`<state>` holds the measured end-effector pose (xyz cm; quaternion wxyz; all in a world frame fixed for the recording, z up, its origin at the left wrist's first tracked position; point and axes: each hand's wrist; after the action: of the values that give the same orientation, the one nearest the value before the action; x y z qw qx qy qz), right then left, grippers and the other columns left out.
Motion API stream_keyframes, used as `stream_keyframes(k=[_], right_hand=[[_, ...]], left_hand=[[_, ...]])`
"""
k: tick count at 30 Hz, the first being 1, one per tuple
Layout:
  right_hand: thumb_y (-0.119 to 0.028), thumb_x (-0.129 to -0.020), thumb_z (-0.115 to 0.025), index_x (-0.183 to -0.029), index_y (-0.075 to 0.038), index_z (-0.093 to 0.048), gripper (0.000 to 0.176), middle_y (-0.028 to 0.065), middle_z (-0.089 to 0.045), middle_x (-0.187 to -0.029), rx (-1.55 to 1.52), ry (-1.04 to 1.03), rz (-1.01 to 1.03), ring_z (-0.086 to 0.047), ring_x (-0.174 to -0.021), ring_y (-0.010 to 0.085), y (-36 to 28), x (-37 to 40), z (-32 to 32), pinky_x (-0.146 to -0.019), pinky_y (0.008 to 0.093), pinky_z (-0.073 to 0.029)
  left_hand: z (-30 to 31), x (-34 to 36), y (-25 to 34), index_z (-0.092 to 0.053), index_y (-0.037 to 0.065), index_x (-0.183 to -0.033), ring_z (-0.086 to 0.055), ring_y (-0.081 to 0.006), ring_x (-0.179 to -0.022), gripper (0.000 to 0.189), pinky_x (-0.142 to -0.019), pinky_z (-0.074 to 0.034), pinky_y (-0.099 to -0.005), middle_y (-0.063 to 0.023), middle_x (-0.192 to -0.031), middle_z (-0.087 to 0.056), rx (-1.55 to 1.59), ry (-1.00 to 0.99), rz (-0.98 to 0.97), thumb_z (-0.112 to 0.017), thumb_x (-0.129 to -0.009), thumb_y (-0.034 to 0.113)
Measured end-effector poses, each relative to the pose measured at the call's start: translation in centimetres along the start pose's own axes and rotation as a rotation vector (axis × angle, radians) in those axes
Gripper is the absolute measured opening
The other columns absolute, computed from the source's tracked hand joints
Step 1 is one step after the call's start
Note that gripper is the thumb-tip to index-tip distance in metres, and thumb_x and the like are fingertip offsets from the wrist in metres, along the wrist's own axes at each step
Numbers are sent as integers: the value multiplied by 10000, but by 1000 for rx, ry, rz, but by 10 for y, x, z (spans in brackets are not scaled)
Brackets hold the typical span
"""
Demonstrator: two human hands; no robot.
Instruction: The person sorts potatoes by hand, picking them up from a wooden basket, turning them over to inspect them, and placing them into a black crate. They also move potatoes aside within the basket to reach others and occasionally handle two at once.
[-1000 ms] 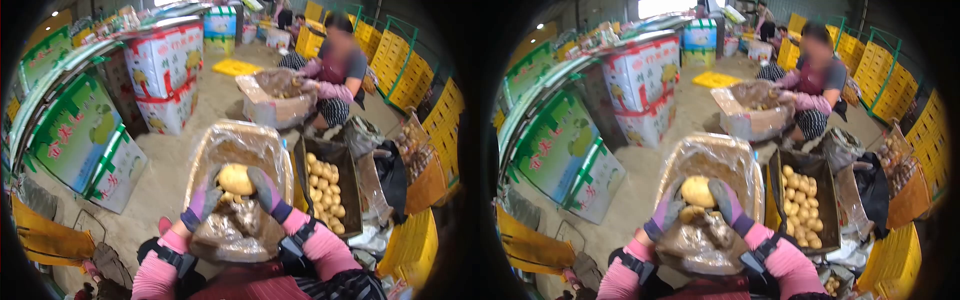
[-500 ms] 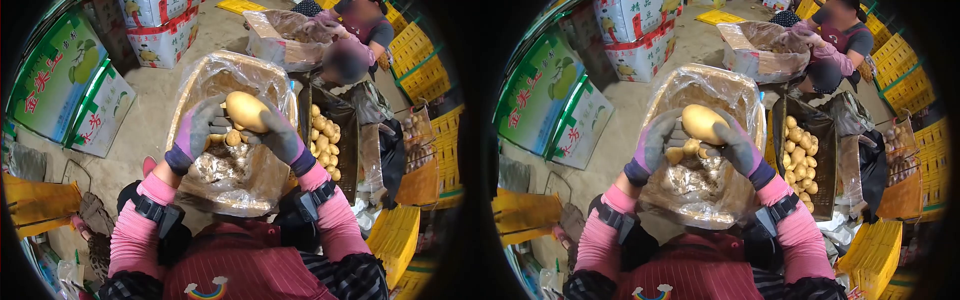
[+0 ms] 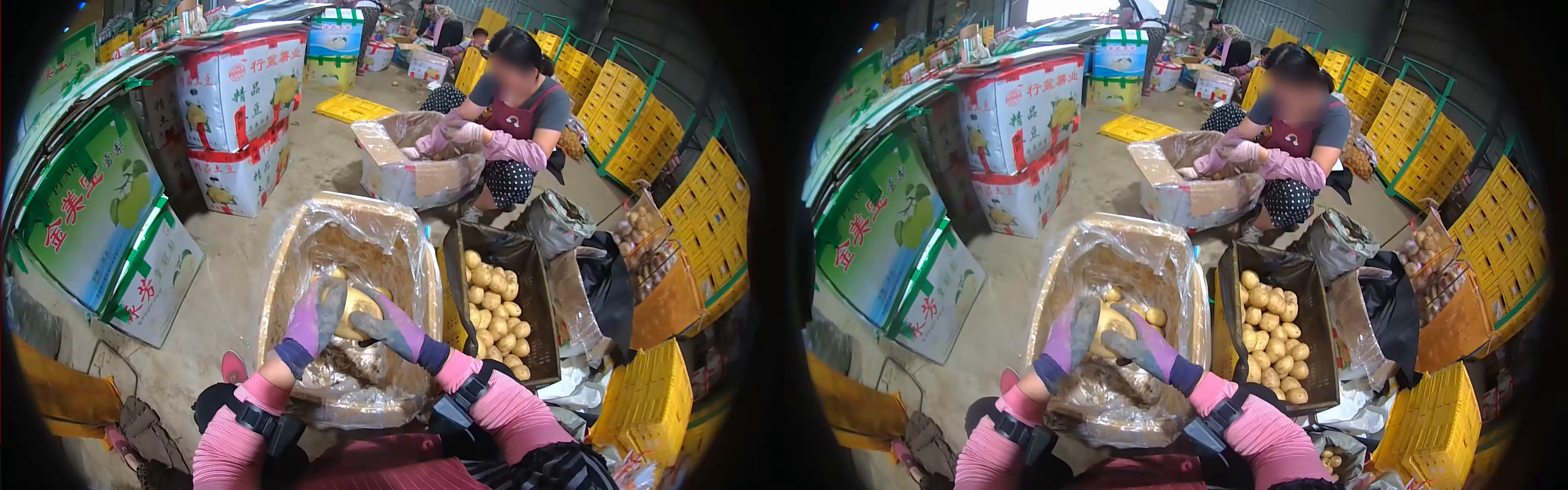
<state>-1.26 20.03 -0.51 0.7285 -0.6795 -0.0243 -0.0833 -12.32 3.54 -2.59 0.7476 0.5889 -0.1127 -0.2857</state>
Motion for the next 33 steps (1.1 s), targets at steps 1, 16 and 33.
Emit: stream_keyframes(k=[1, 16, 33], right_hand=[[-441, -1008, -563, -1495, -25, -392, 663, 119, -586, -1322, -25, 1, 54, -625, -1122, 169, -2, -1, -1, -922, 317, -545], [-547, -955, -558, -1262, -128, -610, 522, 62, -710, -1076, -721, 449, 227, -709, -838, 232, -43, 5, 140, -627, 361, -599], [-291, -1057, -426, -1525, -132, -382, 497, 128, -496, -1470, -550, 494, 534, -514, -1306, 281, -1, 69, 236, -1086, 423, -431]], left_hand=[[2, -1, -5, -571, -21, -1298, -665, -335, -1079, 479, -937, -509, -390, -223, -1136, -675, -31, 20, -54, -629, -968, 321], [18, -7, 27, -517, -15, -1355, -628, -128, -989, 394, -823, -518, -255, -78, -1187, -642, 345, -52, 55, -530, -1028, 203], [30, 6, -38, -531, 21, -1380, -581, -136, -1119, 423, -967, -492, -293, -69, -1237, -614, 427, -78, 24, -585, -1024, 243]])
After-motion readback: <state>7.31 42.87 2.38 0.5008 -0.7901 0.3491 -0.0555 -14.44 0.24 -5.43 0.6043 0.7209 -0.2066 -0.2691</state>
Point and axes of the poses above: each hand's wrist, its own x-axis away from the middle knuckle, its own z-axis out of the back of the hand, y = z × x
